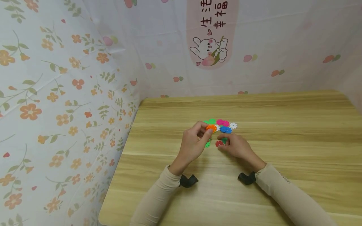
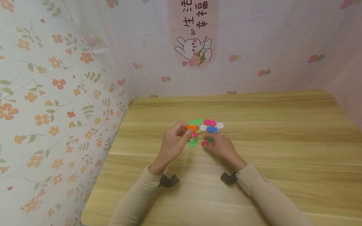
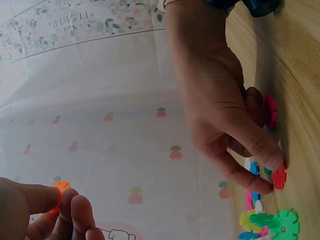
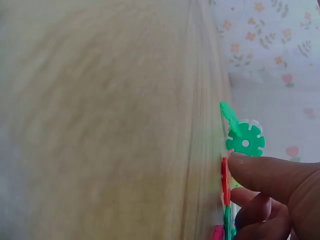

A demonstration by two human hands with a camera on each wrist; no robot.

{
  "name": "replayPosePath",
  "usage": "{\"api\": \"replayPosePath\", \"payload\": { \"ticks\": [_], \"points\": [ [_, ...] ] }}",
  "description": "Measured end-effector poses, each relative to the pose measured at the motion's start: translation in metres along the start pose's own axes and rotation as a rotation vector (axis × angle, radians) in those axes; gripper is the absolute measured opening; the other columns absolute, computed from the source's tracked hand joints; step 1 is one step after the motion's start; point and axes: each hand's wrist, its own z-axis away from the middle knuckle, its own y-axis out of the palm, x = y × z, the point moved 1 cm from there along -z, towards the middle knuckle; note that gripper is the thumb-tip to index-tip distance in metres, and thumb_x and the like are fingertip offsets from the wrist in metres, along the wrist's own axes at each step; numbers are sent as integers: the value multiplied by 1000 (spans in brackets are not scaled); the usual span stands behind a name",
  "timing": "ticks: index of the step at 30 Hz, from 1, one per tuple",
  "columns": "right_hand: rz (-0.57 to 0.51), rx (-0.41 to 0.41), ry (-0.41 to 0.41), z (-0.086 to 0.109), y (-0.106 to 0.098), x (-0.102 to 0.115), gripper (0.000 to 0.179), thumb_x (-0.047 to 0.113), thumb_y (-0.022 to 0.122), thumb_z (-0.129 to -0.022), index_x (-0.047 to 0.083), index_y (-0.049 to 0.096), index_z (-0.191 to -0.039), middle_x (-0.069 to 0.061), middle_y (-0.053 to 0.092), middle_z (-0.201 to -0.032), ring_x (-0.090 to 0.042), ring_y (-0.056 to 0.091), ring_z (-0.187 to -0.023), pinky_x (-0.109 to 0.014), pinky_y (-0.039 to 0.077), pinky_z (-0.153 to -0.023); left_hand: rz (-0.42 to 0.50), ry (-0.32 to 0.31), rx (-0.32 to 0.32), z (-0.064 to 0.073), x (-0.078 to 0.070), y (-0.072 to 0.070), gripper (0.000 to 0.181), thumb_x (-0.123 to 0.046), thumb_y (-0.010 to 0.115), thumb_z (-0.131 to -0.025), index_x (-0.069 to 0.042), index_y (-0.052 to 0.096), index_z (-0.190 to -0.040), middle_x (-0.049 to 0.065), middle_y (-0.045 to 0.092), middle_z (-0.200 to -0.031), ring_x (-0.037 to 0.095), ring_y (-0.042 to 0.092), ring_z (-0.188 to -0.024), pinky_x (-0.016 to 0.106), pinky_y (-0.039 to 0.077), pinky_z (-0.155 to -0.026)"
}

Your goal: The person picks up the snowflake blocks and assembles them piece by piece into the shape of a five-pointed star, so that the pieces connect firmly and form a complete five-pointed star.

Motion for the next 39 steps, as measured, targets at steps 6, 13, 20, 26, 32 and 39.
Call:
{"api": "replayPosePath", "payload": {
  "ticks": [6, 13, 20, 26, 32, 39],
  "points": [
    [37, -4, -12, 0, 1, -1, 33, 21, 79, -84, 12, 70, -115, 1, 53, -65, -15, 48, -56, -30, 37, -49, 13, -4, 4, 0, -1, 1, 8, -12, 63, -100, -4, 63, -101, 3, 67, -75, 14, 63, -61, 22, 53, -57],
    [51, -6, -18, 0, 3, -1, 25, 21, 78, -85, 14, 71, -108, 2, 54, -66, -15, 49, -57, -30, 37, -48, 19, -10, 10, 1, -1, 2, 8, -12, 63, -99, -5, 63, -101, 1, 66, -74, 16, 63, -60, 22, 53, -57],
    [55, 5, -24, -1, 2, -1, 23, 20, 78, -86, 13, 70, -107, 2, 53, -66, -15, 49, -57, -30, 39, -49, 3, -15, 17, 0, -1, 1, 8, -13, 63, -100, -4, 63, -101, 6, 68, -75, 7, 61, -62, 21, 53, -58],
    [65, -15, -34, -1, 2, 1, 22, 21, 79, -86, 12, 68, -103, 2, 52, -67, -15, 47, -58, -30, 37, -53, 9, 0, 21, -2, -2, 0, 9, -14, 62, -100, -5, 63, -102, 0, 66, -74, 7, 61, -61, 21, 53, -57],
    [58, -61, -64, 2, 1, 1, 25, 17, 83, -81, 12, 66, -100, -1, 60, -82, -19, 54, -72, -34, 44, -62, 10, 5, 18, -2, -2, 1, 7, -12, 62, -100, -5, 63, -101, -1, 66, -74, 4, 60, -61, 22, 53, -56],
    [32, -67, -94, 5, 1, 1, 25, 8, 82, -80, 13, 62, -95, 2, 63, -82, -16, 58, -74, -33, 47, -63, 14, 4, 23, -1, -2, 2, 8, -12, 62, -100, -5, 63, -101, 8, 67, -74, 10, 62, -61, 21, 53, -59]
  ]
}}
